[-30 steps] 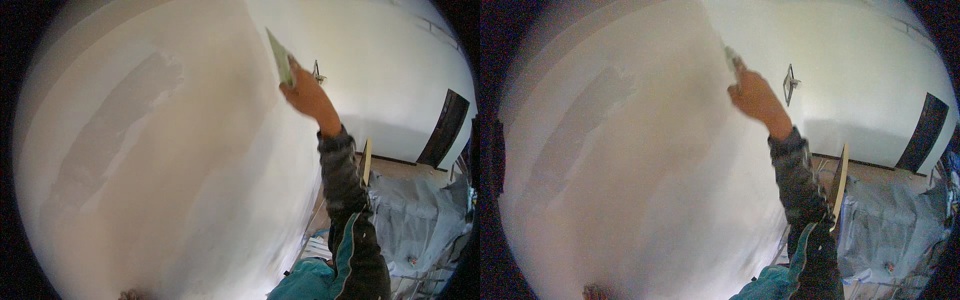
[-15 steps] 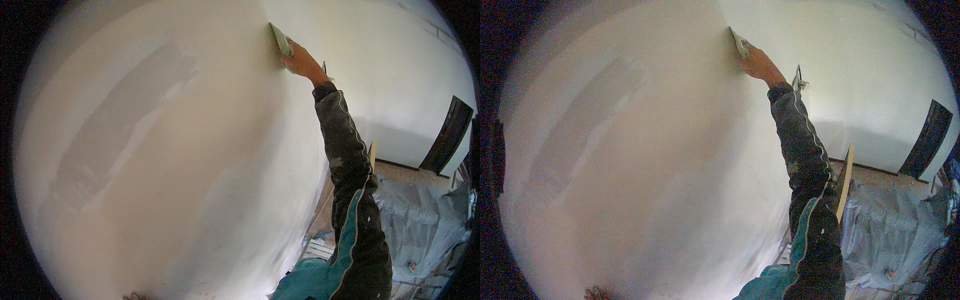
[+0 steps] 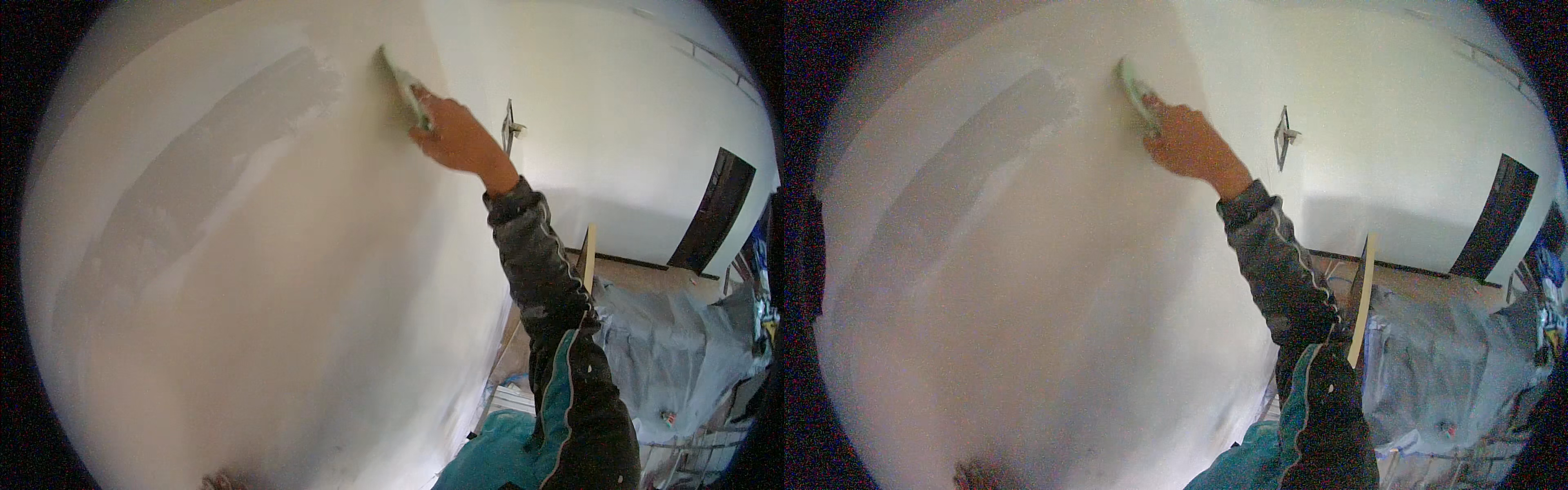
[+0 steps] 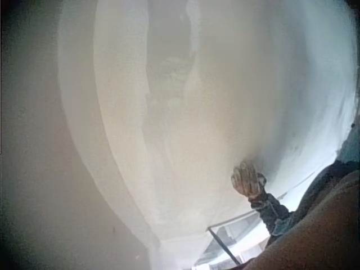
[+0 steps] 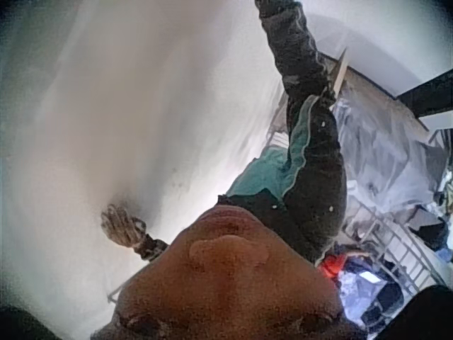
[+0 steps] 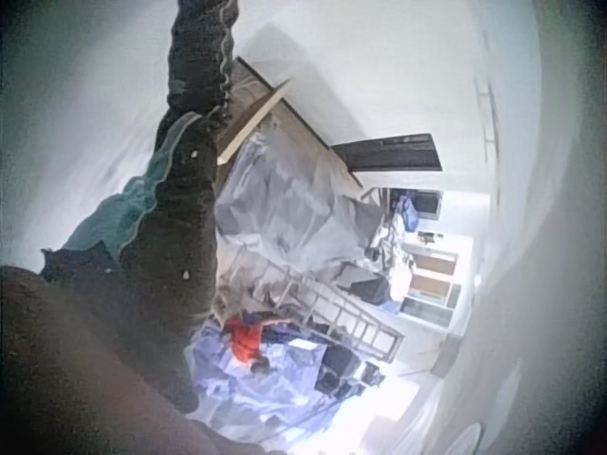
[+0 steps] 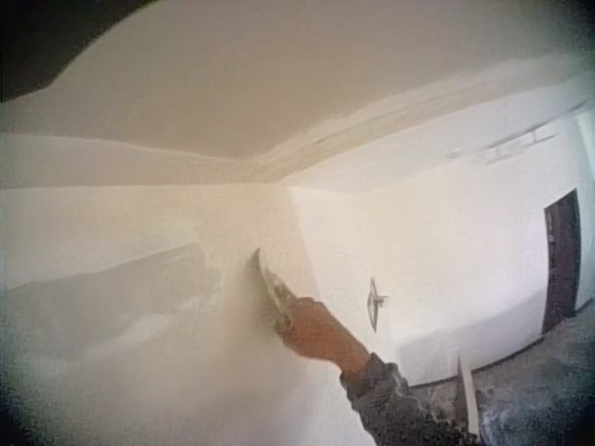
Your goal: The person applies and smooths joint compound onto the wall using a plastic spreader, feels the wall surface by hand, and scrapes the spreader with a putty knife.
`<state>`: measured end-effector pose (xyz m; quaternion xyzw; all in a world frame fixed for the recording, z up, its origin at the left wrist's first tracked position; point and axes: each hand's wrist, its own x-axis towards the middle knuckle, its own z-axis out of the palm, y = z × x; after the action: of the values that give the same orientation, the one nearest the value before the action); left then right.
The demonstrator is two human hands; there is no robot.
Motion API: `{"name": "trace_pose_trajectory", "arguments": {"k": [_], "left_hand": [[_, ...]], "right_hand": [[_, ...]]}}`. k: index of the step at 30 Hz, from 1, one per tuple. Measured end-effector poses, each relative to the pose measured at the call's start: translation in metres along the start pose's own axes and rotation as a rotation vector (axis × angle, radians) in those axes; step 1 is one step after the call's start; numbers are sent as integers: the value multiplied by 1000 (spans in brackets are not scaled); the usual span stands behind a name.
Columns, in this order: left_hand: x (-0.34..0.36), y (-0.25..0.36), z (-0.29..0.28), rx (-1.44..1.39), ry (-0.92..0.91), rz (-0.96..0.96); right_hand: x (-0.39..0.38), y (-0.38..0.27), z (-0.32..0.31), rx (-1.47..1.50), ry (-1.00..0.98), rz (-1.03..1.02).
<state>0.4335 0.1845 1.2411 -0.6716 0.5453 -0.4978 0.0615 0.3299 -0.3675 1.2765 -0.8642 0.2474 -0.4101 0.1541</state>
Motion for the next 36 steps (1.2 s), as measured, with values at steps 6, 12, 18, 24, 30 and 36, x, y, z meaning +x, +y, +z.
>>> {"name": "trace_pose_trajectory", "arguments": {"k": [6,12,18,24,30,36], "left_hand": [[59,-7,62,-43,-34,2],[104,18,124,-60,-13,21],[152,33,183,0,24,18],[104,41,175,55,-20,-5],[48,64,162,127,89,-54],[-25,56,108,92,106,-76]], "right_hand": [[-12,75,10,359,42,-112],[59,242,54,202,254,33],[162,339,128,48,204,98],[102,239,196,-306,101,-54],[-22,216,106,-186,101,-243],[11,251,97,66,175,117]]}}
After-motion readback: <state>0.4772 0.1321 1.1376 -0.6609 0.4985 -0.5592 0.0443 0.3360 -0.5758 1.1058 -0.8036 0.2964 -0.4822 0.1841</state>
